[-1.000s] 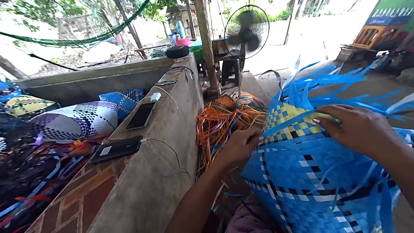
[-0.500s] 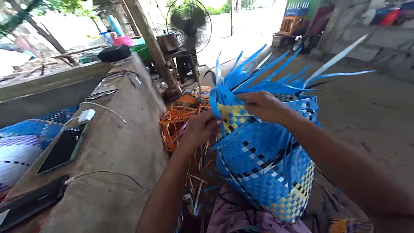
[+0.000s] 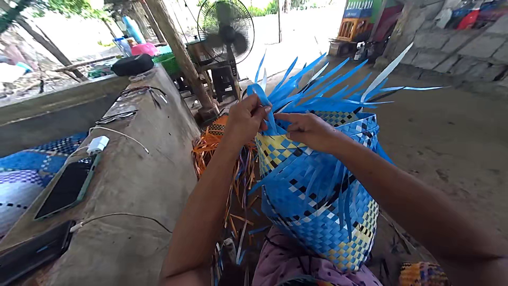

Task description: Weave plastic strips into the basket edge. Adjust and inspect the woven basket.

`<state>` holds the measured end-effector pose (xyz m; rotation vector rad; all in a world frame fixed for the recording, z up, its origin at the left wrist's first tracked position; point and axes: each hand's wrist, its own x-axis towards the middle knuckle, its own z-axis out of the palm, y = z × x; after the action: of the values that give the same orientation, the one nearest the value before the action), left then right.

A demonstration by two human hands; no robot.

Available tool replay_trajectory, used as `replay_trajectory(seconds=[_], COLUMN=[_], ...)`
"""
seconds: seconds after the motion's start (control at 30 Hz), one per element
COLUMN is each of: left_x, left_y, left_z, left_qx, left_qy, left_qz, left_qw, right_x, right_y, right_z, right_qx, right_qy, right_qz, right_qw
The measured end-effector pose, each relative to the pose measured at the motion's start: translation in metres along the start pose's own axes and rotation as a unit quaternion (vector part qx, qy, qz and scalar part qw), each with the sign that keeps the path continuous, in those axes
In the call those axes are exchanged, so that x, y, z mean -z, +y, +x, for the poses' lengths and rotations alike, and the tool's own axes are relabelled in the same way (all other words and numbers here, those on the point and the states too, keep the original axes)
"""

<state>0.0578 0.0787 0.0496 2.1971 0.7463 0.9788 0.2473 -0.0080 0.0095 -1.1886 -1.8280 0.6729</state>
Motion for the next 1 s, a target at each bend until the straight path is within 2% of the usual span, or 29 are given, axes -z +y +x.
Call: replay_trajectory(seconds=[0.1,0.2,0.27,0.4,0.5,0.53,0.6,0.7,0.8,0.9,1.0], left_x=[-0.001,0.0,0.002,-0.01,-0.018,-0.017,-0.015,-0.028,-0.046,-0.046,-0.035], left_y=[0.004,0.005,0.007,0.011,0.004,0.004,0.008,0.007,-0.017,-0.045,-0.092], left_z=[0.002,0.003,0.004,0.002,-0.01,-0.017,-0.034,-0.048,-0.054,-0.074,-0.112], left_qx=[-0.029,-0.115,-0.155,-0.154,-0.164,-0.162,-0.105,0.012,-0.016,0.001,0.0], left_qy=[-0.049,-0.144,-0.176,-0.119,-0.126,-0.111,-0.079,-0.07,-0.024,-0.054,-0.07], left_qz=[0.067,0.157,0.182,0.185,0.203,0.207,0.228,0.276,0.223,0.136,0.128], left_qw=[0.996,0.97,0.955,0.963,0.957,0.959,0.965,0.959,0.974,0.989,0.989], right_x=[0.001,0.001,0.003,-0.001,0.002,0.006,0.011,0.006,-0.003,0.0,0.014], right_y=[-0.001,0.0,0.008,0.014,0.023,0.02,0.006,0.01,0.022,0.035,0.042], right_z=[-0.001,-0.002,0.001,0.003,0.004,0.002,-0.001,0.002,0.008,0.006,0.0], right_qx=[-0.009,-0.02,-0.013,0.013,0.036,0.012,-0.06,-0.06,-0.042,-0.023,-0.029], right_qy=[-0.001,0.002,0.0,0.011,0.004,0.0,0.002,0.036,0.054,0.079,0.104], right_qz=[0.008,0.018,0.023,0.018,0.046,0.059,0.073,0.057,0.034,0.008,-0.012], right_qw=[1.0,1.0,1.0,1.0,0.998,0.998,0.996,0.996,0.997,0.997,0.994])
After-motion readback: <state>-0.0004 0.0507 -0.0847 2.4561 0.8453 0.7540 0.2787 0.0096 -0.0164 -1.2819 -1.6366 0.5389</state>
